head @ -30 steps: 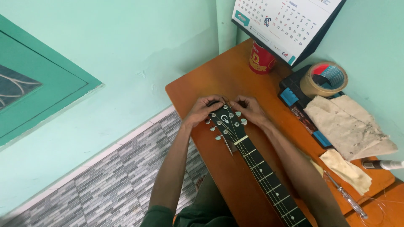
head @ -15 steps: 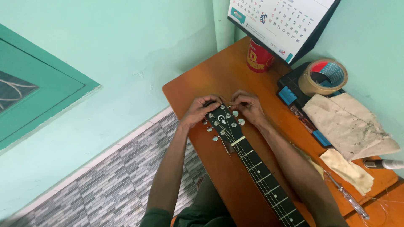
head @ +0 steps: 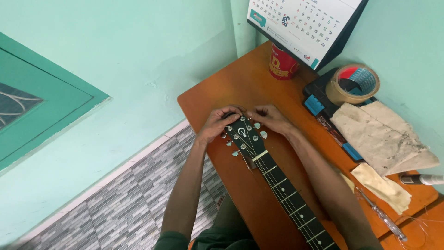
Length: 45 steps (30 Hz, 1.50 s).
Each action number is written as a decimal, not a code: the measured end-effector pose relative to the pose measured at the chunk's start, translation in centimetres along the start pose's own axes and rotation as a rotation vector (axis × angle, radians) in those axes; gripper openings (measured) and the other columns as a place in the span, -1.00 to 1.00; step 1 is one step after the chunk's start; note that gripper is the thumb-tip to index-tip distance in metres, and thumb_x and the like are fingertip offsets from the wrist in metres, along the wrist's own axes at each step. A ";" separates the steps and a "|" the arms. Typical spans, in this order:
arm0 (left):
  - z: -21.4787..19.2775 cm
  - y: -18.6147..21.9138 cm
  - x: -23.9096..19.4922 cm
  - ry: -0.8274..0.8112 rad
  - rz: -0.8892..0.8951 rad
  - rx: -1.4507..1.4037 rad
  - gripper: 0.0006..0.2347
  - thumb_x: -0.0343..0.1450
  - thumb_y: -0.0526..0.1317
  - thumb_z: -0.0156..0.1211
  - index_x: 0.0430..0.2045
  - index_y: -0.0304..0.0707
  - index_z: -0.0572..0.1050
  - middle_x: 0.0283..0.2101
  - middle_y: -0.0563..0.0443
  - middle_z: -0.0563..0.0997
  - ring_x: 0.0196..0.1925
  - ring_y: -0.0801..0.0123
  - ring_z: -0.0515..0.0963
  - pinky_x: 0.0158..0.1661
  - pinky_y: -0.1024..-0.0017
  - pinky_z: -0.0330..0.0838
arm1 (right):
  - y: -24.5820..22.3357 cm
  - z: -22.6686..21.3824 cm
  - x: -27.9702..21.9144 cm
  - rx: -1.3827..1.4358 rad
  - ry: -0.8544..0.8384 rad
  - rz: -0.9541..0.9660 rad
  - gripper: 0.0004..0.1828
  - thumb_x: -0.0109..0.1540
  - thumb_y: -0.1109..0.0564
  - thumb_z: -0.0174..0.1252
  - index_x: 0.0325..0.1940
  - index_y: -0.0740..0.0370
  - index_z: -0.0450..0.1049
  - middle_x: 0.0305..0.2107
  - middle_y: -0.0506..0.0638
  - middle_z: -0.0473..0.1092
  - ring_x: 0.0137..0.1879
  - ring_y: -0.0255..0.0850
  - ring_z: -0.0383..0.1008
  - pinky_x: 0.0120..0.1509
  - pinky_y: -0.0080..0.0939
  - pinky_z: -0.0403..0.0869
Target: The person untwists a coiled guitar string, threads it through the bridge of an acoustic guitar, and winds it onto the tuning peg at the headstock. The person repeats this process for multiple strings.
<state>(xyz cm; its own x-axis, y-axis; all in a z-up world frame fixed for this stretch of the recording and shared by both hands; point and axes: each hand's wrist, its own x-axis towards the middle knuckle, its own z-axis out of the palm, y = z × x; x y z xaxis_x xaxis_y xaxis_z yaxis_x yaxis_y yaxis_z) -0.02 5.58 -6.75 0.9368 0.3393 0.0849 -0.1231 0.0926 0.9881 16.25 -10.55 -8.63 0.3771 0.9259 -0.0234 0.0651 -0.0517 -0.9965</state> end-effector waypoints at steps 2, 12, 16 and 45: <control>0.0 0.0 0.0 0.006 0.000 -0.002 -0.85 0.40 -0.23 0.40 -0.27 -0.31 0.64 -0.07 -0.16 0.65 0.06 0.32 0.56 0.13 0.40 0.41 | 0.6 -0.2 0.2 -0.012 -0.005 -0.070 -0.72 0.30 -0.03 0.31 -0.25 0.25 0.56 -0.45 -0.02 0.46 -0.26 -0.26 0.41 -0.16 -0.28 0.41; -0.1 -0.1 0.1 0.011 0.018 -0.008 -0.87 0.40 -0.27 0.40 -0.28 -0.33 0.64 -0.07 -0.20 0.65 0.06 0.27 0.57 0.12 0.36 0.42 | 1.4 0.0 -0.2 -0.391 0.149 -0.691 -0.80 0.30 0.36 0.16 -0.35 0.18 0.57 -0.23 0.03 0.52 -0.15 -0.07 0.54 -0.02 -0.11 0.50; 0.0 -0.2 0.0 0.012 0.018 0.015 -0.86 0.40 -0.23 0.40 -0.29 -0.31 0.64 -0.07 -0.19 0.65 0.07 0.27 0.55 0.13 0.36 0.39 | 2.5 -0.7 0.8 -0.139 0.072 -0.564 -0.89 0.16 0.32 0.39 -0.26 0.28 0.60 -0.27 0.11 0.54 -0.15 -0.14 0.54 -0.05 -0.06 0.50; -0.4 1.5 1.2 -0.056 -0.032 0.213 -0.86 0.38 -0.21 0.44 -0.26 -0.21 0.69 -0.13 -0.04 0.67 0.02 0.37 0.54 0.17 0.33 0.39 | 1.8 -0.8 0.5 -0.112 0.028 -0.164 -0.66 0.37 -0.06 0.24 -0.33 0.23 0.60 -0.46 0.04 0.54 -0.24 -0.21 0.51 -0.04 -0.11 0.48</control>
<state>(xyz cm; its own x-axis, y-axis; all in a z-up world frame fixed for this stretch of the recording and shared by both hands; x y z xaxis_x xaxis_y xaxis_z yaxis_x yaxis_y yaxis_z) 0.76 6.52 -5.17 0.9566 0.2864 0.0537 -0.0260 -0.0995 0.9947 17.33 -10.53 -10.42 0.3782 0.9147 0.1422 0.2295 0.0562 -0.9717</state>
